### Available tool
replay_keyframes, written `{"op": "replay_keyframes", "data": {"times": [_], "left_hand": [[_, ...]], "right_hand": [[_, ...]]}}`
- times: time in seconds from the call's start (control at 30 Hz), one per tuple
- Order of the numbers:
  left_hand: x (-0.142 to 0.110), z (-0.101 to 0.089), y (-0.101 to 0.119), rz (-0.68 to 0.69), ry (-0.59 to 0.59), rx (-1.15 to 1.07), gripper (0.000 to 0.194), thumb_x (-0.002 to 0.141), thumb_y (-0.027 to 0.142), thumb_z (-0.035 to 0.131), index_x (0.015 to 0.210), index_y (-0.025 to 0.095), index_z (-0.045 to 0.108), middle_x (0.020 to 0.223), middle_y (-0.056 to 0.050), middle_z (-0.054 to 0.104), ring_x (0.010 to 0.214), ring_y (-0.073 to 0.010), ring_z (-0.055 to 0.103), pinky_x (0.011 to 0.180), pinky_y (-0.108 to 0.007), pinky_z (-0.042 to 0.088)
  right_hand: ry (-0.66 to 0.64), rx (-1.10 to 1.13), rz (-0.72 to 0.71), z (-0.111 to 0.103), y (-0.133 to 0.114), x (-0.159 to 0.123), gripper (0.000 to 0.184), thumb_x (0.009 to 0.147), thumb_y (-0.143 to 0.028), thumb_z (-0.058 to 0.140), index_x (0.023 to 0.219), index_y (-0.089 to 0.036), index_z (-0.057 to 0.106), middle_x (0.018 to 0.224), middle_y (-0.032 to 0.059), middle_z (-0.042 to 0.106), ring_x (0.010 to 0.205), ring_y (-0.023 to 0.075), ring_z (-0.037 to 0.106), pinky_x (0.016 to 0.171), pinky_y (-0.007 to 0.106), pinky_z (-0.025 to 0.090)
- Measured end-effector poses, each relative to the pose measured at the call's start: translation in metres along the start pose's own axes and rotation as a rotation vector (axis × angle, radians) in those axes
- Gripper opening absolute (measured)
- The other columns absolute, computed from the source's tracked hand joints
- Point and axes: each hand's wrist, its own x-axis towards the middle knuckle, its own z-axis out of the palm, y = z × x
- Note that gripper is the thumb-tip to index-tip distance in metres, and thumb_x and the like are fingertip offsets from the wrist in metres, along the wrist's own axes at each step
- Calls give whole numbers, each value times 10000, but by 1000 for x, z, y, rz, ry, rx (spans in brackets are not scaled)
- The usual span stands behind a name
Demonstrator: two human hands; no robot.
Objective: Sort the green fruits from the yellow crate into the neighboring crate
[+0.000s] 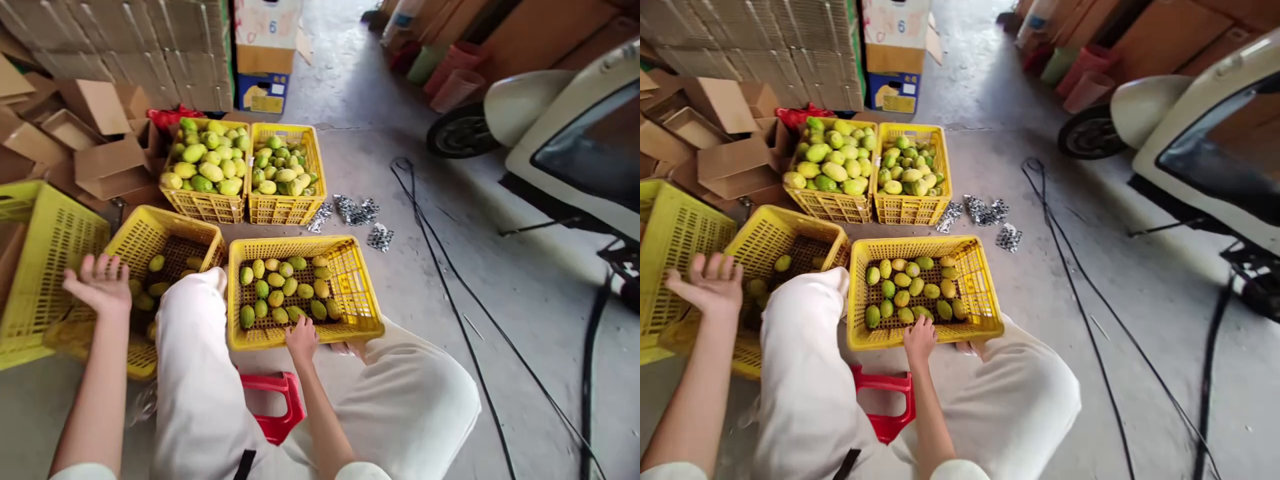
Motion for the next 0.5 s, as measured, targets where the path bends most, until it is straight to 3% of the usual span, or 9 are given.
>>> {"op": "replay_keyframes", "data": {"times": [0.03,0.07,0.1,0.17,0.23,0.3,0.37,0.43,0.5], "left_hand": [[8,18,26,109,43,-99,769,751,943,427,1224,373,634,1338,20,731,1649,-322,349,1281,-533,416],[13,42,51,188,-32,-126,608,780,789,629,1198,350,674,1266,45,761,1543,-312,503,1279,-478,431],[15,69,74,229,-186,-100,520,798,663,729,1171,300,715,1185,31,787,1400,-310,627,1254,-450,462],[12,135,103,281,-485,81,435,831,548,779,1112,216,772,1081,-29,817,1128,-279,744,1111,-402,564],[2,203,105,304,-758,430,336,879,462,767,1060,179,786,1072,-58,818,1029,-247,760,985,-345,600],[-11,265,80,335,-965,805,277,863,368,799,1063,178,781,998,-52,821,955,-250,765,947,-360,598],[-25,316,38,342,-1042,1070,223,756,251,862,933,163,760,928,-91,808,925,-307,769,955,-429,601],[-36,355,-8,363,-1059,1204,296,713,147,843,992,136,749,1075,-173,807,1065,-375,766,1018,-485,584],[-41,385,-51,406,-1058,1286,451,749,108,788,1193,116,714,1302,-234,752,1271,-399,703,1109,-505,542]], "right_hand": [[-17,2,21,-6,2,8,427,1013,-228,548,1412,-108,641,1426,235,666,1314,346,680,1013,414,517],[-27,13,40,-12,5,17,405,1012,-230,554,1388,-112,648,1423,237,660,1313,348,679,991,409,523],[-36,26,56,-17,10,28,386,1013,-230,555,1369,-114,650,1411,238,660,1308,347,680,973,402,527],[-62,41,65,-27,20,52,357,1018,-225,550,1346,-122,649,1382,233,669,1294,335,685,959,385,524],[-97,52,41,-34,30,76,333,1024,-218,552,1330,-134,651,1369,219,680,1291,314,684,964,360,514],[-139,61,5,-37,38,98,322,1024,-223,574,1323,-139,657,1367,204,692,1284,294,687,970,340,507],[-183,73,-19,-36,44,115,320,1017,-237,608,1316,-141,668,1360,193,706,1270,284,695,963,328,506],[-216,86,-14,-33,51,129,318,1008,-236,627,1306,-138,679,1351,191,717,1258,287,702,947,327,508],[-234,101,19,-28,61,140,316,1005,-218,622,1302,-134,688,1345,195,725,1252,294,707,934,332,511]]}}
